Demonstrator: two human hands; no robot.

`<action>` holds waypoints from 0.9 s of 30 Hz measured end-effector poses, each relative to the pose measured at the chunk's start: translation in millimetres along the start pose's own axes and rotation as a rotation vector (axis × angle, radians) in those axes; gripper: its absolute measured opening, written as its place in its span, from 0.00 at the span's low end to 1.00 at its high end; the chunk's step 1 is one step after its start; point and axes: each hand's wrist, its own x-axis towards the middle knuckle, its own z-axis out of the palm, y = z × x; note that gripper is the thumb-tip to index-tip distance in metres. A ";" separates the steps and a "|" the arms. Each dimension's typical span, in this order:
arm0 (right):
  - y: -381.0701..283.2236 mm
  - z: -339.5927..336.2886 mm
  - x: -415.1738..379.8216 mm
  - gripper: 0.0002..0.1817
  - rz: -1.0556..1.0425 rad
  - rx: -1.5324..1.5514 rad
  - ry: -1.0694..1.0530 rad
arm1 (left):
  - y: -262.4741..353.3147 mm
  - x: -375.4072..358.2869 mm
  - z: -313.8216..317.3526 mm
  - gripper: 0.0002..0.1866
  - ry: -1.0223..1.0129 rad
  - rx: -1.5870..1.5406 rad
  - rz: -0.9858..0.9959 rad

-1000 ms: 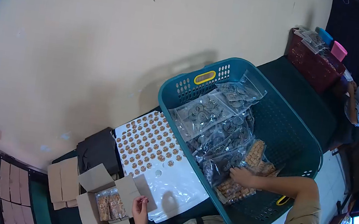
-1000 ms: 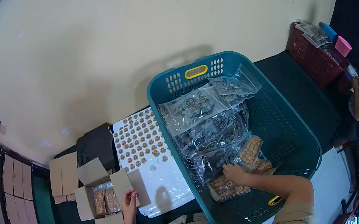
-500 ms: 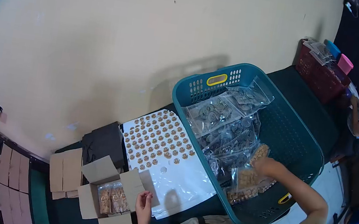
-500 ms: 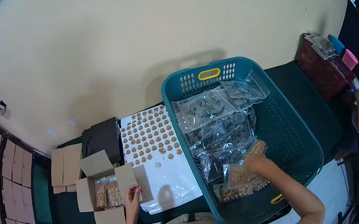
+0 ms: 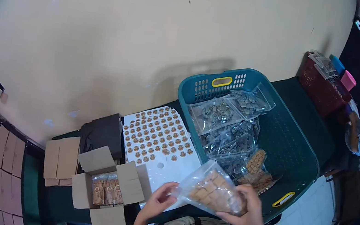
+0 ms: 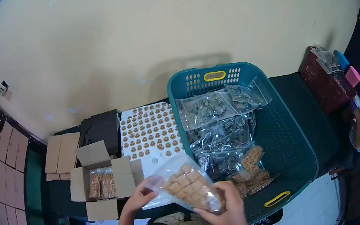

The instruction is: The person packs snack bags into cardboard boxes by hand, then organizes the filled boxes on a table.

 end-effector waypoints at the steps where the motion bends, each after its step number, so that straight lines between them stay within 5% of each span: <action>1: -1.5 15.3 -3.5 0.33 0.010 0.084 -0.009 | 14.1 -6.5 1.9 0.28 -0.096 0.008 -0.161; 2: -0.2 29.7 -4.5 0.34 0.022 0.167 -0.017 | -6.3 -12.6 0.0 0.31 -0.165 -0.232 -0.083; 5: 2.6 63.0 -0.6 0.33 0.002 0.124 0.020 | 2.0 -10.9 14.5 0.33 -0.265 -0.289 0.010; 8: 2.5 84.7 5.9 0.32 -0.067 0.209 -0.070 | 20.7 -1.4 24.7 0.27 0.040 -0.084 0.148; 10: 1.9 95.0 9.1 0.31 -0.042 0.296 -0.129 | 26.1 -4.0 16.0 0.21 0.288 -0.079 -0.052; 11: 8.0 102.7 11.0 0.30 0.031 0.487 -0.177 | 35.9 -2.1 21.3 0.13 0.359 -0.198 0.088; 17: 55.0 155.8 28.7 0.18 0.204 0.885 -0.512 | 28.7 -11.8 -16.6 0.12 0.447 -0.002 0.043; 22: 92.3 198.0 31.0 0.14 0.271 0.829 -0.596 | 2.2 -10.9 -28.6 0.13 0.576 -0.070 0.060; 24: 73.2 205.9 26.6 0.10 0.251 0.888 -0.480 | 0.2 -10.1 -31.7 0.14 0.563 -0.120 0.072; 27: 60.3 209.2 24.6 0.13 0.320 0.927 -0.572 | -2.0 -13.9 -38.1 0.11 0.602 -0.115 0.099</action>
